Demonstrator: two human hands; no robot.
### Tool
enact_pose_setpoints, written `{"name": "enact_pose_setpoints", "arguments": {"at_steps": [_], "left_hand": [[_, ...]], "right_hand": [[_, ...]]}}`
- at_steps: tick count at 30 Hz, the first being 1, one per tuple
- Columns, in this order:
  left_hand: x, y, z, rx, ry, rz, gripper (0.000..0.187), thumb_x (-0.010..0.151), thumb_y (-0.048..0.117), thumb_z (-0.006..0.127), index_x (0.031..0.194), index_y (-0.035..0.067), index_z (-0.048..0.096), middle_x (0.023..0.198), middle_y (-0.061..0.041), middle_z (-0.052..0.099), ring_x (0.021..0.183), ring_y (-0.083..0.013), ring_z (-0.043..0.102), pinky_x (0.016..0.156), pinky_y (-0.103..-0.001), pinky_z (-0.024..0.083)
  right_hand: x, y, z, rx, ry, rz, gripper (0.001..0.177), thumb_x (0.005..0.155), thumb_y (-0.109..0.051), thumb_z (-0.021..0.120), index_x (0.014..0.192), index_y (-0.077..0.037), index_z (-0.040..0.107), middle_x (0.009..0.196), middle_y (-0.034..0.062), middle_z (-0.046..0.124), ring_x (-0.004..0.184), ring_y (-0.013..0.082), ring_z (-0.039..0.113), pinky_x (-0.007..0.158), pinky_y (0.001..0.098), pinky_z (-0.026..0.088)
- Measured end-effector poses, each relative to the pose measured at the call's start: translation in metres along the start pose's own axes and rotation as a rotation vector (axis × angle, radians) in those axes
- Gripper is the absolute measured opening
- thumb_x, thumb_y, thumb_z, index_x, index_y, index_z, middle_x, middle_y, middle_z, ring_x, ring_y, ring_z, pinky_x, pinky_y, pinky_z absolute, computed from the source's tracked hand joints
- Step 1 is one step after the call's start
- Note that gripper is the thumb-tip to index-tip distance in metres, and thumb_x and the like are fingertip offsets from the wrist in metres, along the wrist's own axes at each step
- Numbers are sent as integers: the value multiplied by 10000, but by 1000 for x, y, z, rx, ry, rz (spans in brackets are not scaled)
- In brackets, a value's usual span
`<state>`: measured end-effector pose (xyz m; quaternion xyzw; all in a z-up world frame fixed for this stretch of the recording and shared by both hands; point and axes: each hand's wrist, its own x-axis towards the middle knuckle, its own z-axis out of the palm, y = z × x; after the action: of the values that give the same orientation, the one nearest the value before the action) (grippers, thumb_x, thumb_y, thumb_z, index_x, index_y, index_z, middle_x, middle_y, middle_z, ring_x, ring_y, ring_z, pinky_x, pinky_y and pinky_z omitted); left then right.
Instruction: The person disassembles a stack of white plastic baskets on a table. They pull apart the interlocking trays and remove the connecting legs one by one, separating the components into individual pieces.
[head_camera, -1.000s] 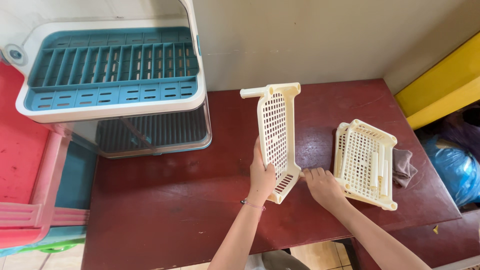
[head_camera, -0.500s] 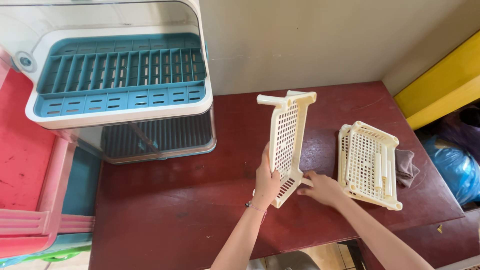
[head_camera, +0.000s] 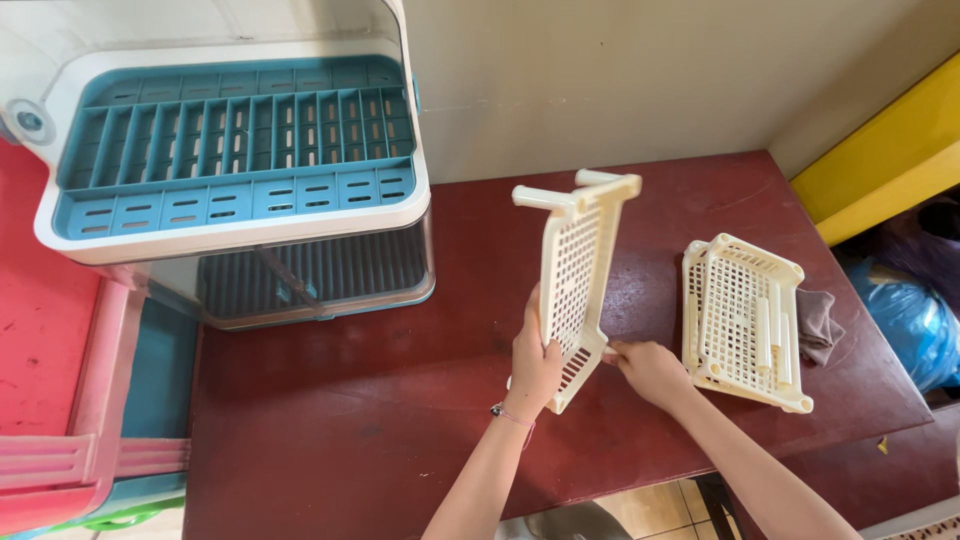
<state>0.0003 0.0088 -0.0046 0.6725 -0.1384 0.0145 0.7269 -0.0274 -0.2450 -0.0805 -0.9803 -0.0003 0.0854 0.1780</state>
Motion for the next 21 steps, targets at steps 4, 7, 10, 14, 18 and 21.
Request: {"name": "enact_pose_setpoints", "arguments": {"at_steps": [4,7,10,14,18,21], "left_hand": [[-2,-1,-2,27,-89,38,816,833,-155,367,1595,123,280,1460,-261,566,1327,-380,600,1046,-431,525],[2,0,-1,25,-94,1,834,823,-154,363,1602,129,268,1438,-255,583,1319,-375,607,1037,-428,529],[6,-2,3,23,-41,-27,844,815,-154,359,1601,133,252,1435,-243,584,1319,-366,607,1056,-421,522],[12,-1,2,12,54,-46,835,821,-147,357,1599,132,239,1439,-230,574,1307,-350,618,1071,-425,507],[18,0,2,-37,35,-67,843,801,-142,338,1594,130,250,1432,-220,588,1291,-333,636,1071,-417,519],[20,-2,1,-26,17,-39,817,829,-137,346,1599,118,249,1433,-231,586,1302,-336,627,1082,-421,509]], "right_hand": [[17,16,-7,711,-407,468,435,1025,-387,648,1227,-20,765,701,90,607,557,186,508,552,390,409],[14,8,-15,572,-459,468,458,1046,-407,609,1139,7,779,719,77,553,590,201,485,580,409,413],[-6,-11,-16,-111,-11,34,370,906,-332,678,1141,-50,633,762,59,652,623,262,644,638,430,478],[-20,-38,-17,-678,307,-206,174,918,-209,624,1046,-93,638,889,46,665,861,237,647,744,400,518],[-16,-38,-27,-445,402,-253,216,929,-188,614,1104,-72,668,916,62,688,877,251,657,746,410,533],[-13,-33,-32,-299,329,-218,207,919,-197,606,1071,-86,693,887,79,705,867,277,673,729,420,550]]}}
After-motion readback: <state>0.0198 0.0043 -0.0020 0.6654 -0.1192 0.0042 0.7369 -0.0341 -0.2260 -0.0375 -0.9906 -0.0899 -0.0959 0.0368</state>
